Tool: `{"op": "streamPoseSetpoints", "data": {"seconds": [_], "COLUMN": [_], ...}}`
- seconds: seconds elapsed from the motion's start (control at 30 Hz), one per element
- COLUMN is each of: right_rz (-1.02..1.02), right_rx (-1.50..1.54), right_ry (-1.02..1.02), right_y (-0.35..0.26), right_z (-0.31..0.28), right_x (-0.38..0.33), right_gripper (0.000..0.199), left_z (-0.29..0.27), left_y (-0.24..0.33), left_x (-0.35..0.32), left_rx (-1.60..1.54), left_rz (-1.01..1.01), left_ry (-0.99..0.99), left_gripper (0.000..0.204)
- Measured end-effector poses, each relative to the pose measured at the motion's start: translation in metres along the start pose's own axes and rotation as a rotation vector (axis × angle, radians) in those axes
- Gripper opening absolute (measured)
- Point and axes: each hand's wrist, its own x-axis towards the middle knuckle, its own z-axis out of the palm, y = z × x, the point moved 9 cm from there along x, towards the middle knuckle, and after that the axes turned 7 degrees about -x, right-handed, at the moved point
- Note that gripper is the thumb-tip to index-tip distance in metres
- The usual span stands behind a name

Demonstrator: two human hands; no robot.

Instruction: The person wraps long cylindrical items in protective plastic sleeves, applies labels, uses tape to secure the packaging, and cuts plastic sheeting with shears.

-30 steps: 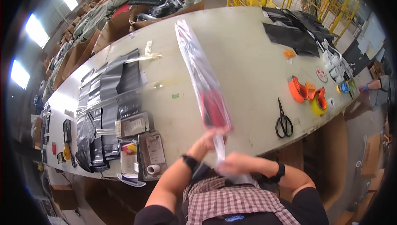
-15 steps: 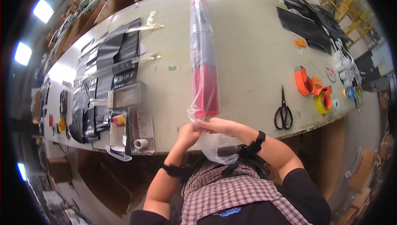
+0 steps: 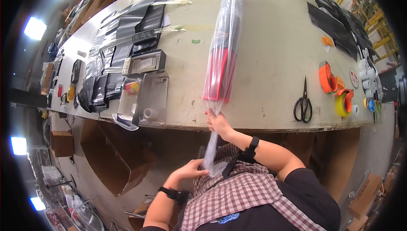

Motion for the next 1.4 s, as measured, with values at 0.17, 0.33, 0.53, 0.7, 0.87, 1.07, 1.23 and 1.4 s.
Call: {"op": "streamPoseSetpoints", "data": {"seconds": [0.17, 0.33, 0.53, 0.7, 0.87, 1.07, 1.23, 1.4], "right_rz": [-0.407, -0.429, 0.05, 0.051, -0.342, 0.102, 0.052, -0.504], "right_rx": [-1.067, -1.458, -1.57, -0.306, -0.422, 0.019, -0.484, -0.514], "right_ry": [-0.009, -0.23, -0.447, -0.404, -0.391, -0.138, -0.254, -0.304], "right_y": [0.02, 0.06, 0.102, -0.017, -0.135, -0.036, -0.033, -0.071], "right_z": [0.037, 0.054, -0.041, -0.093, 0.077, 0.091, 0.126, 0.12], "right_x": [-0.056, -0.101, -0.116, -0.151, -0.121, 0.023, 0.012, -0.081], "right_gripper": [0.033, 0.029, 0.034, 0.045, 0.021, 0.021, 0.045, 0.044], "left_z": [-0.074, -0.038, -0.002, -0.038, -0.031, -0.043, -0.03, -0.034], "left_y": [0.044, 0.096, 0.056, 0.047, 0.035, 0.045, 0.085, 0.059], "left_x": [0.024, 0.076, 0.073, 0.036, 0.031, -0.012, -0.032, -0.017], "left_rx": [-0.512, -0.945, -1.289, -0.883, -0.583, 0.017, 0.727, 0.522], "left_rz": [0.167, 0.077, 0.14, 0.138, 0.255, 0.196, 0.504, 0.288], "left_ry": [0.241, -0.132, -0.435, 0.399, 0.911, 1.351, 1.402, 1.185], "left_gripper": [0.075, 0.079, 0.074, 0.028, 0.024, 0.043, 0.027, 0.024]}}
